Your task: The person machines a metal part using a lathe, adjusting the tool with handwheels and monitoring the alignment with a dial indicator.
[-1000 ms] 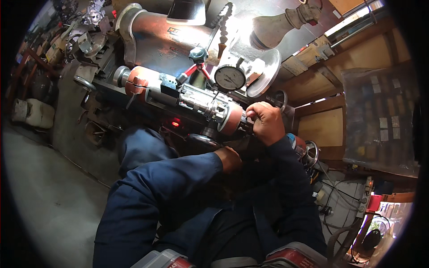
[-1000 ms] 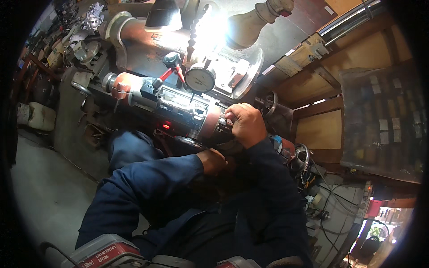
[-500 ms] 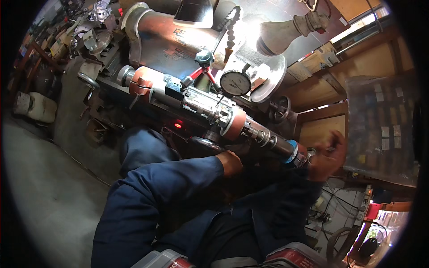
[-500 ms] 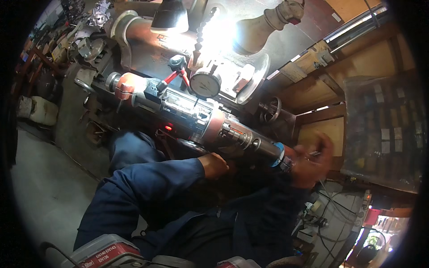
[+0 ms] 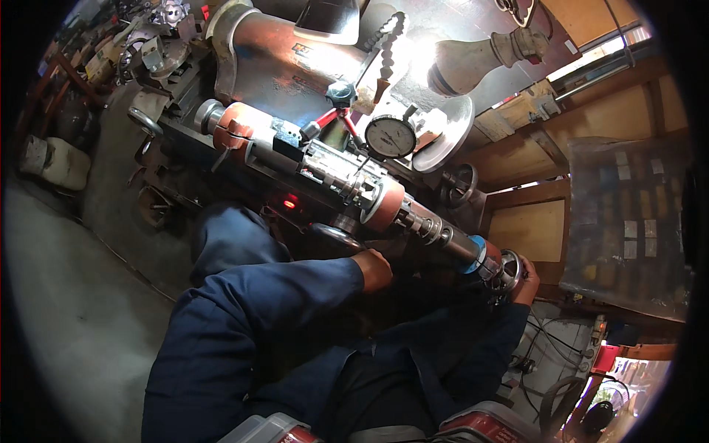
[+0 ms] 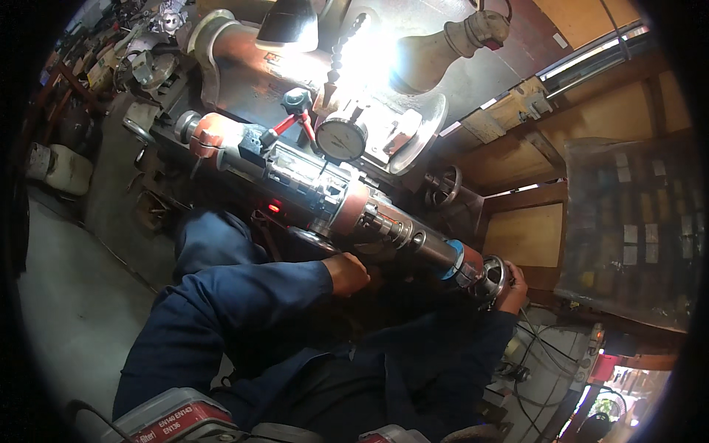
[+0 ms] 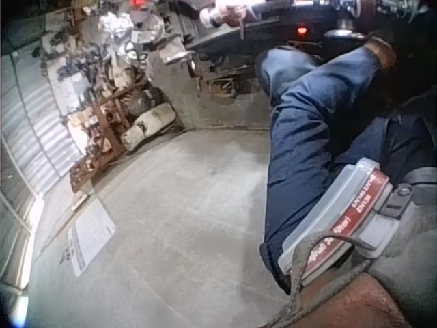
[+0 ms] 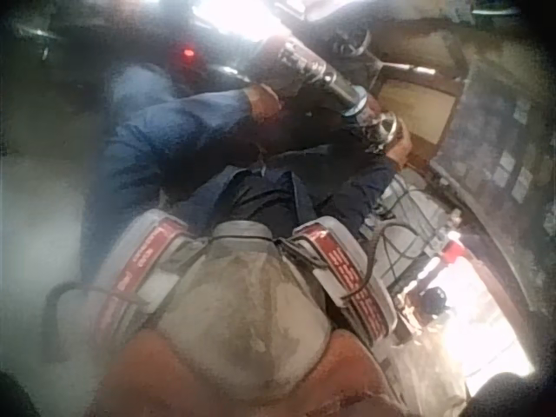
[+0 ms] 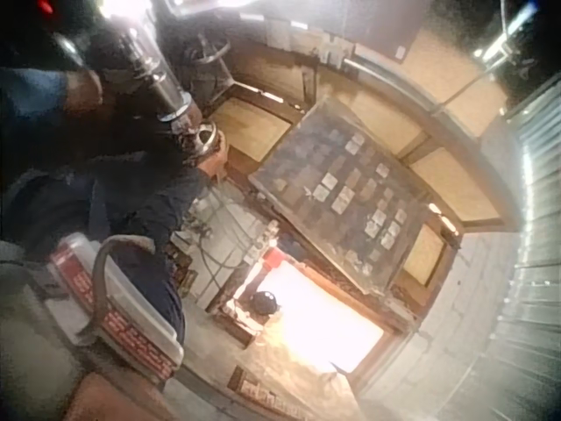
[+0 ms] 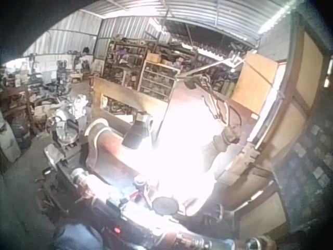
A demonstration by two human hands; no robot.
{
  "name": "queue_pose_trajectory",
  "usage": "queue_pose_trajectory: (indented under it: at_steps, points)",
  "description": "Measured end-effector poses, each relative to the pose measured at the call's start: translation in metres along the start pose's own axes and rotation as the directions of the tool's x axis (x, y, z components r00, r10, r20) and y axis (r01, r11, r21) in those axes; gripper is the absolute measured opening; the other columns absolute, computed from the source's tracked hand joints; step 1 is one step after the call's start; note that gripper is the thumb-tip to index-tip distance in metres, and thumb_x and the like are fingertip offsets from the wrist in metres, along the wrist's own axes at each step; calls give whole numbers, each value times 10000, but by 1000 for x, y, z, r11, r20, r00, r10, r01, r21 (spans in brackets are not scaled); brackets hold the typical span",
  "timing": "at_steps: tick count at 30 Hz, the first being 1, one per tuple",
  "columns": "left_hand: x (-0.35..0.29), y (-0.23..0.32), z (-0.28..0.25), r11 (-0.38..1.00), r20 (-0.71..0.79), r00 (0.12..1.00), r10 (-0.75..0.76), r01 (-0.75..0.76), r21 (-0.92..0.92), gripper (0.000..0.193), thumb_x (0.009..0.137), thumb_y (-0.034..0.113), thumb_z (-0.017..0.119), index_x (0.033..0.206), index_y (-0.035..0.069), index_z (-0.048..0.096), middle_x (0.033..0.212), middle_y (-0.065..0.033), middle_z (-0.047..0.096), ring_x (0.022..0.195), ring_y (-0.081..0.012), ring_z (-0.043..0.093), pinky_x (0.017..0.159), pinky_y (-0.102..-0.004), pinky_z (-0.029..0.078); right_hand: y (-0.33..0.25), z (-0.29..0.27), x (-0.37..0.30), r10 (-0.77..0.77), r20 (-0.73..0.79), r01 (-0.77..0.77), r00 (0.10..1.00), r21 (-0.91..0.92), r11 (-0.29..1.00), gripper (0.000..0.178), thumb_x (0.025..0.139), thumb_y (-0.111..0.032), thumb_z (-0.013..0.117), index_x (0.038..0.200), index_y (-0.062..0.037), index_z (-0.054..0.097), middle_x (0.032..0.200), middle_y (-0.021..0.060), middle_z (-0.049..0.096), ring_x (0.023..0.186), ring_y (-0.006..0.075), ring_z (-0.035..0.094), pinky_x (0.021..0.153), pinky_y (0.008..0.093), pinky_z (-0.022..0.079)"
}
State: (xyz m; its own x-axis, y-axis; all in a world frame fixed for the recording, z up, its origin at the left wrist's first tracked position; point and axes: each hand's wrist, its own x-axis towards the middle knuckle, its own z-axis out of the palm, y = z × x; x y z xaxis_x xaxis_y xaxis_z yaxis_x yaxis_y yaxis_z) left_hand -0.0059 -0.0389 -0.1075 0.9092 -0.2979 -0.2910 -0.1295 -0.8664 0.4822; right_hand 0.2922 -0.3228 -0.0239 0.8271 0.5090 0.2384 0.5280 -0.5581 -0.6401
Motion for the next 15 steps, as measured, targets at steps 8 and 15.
queue_pose_trajectory:
  at_steps: [8,15]
  points:
    - [4,-4,3,998,4,999,45,-45,-33,224,723,158,709,908,37,677,908,-154,696,912,-313,678,760,-412,548,-9,8,0,-110,237,107,965,26,994,249,838,-175,659,1011,4,663,948,73,673,878,159,640,766,296,505]
    - [6,-6,8,999,9,999,41,-41,4,234,718,160,713,913,37,676,904,-155,699,905,-316,680,756,-416,547,1,19,-22,196,285,-267,938,238,934,238,852,-169,652,1010,8,657,960,85,678,890,158,642,756,307,509]
